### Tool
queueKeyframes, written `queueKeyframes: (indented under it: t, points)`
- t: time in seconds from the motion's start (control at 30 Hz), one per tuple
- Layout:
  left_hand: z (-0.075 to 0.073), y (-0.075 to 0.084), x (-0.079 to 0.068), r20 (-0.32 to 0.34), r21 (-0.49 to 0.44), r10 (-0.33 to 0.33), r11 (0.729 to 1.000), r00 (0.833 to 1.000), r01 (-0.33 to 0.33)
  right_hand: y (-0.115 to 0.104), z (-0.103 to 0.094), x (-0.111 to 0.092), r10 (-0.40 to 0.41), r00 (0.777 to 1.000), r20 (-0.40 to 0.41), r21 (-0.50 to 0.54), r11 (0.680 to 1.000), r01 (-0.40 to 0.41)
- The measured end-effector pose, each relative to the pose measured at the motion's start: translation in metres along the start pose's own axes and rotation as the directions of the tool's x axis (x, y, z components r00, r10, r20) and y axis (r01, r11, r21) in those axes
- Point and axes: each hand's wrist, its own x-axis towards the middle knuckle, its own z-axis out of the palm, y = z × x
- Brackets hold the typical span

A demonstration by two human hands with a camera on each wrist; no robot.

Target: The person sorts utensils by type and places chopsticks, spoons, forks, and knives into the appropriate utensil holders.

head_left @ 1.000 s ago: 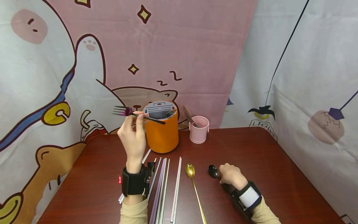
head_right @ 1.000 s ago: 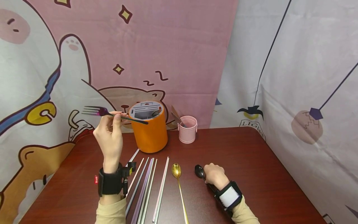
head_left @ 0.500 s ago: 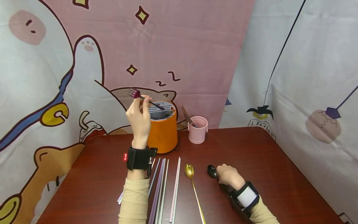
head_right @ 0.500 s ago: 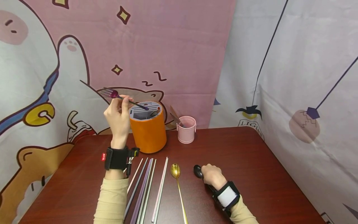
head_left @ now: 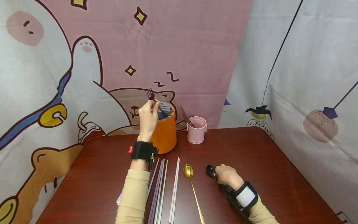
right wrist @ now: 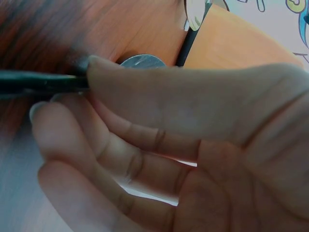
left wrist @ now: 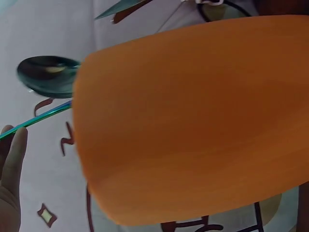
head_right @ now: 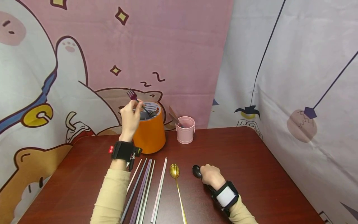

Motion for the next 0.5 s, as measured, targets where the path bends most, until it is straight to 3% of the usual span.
queueKeyframes:
  t: [0.13,0.3,0.5]
  points:
    - [0.006,-0.007,0.001,0.093,0.035,-0.029,0.999,0.995,0.026,0.000,0.000,0.000,-0.005,1.000,-0.004,0.004,1.000,0.005]
    - [0.015,-0.015,0.002,0.213,0.067,-0.072,0.996,0.974,0.059,0.000,0.000,0.000,-0.008,1.000,-0.001,0.006,1.000,0.008]
    - [0.022,-0.024,-0.001,0.294,0.100,-0.101,0.992,0.951,0.075,0.000,0.000,0.000,-0.006,1.000,0.005,0.008,1.000,0.006]
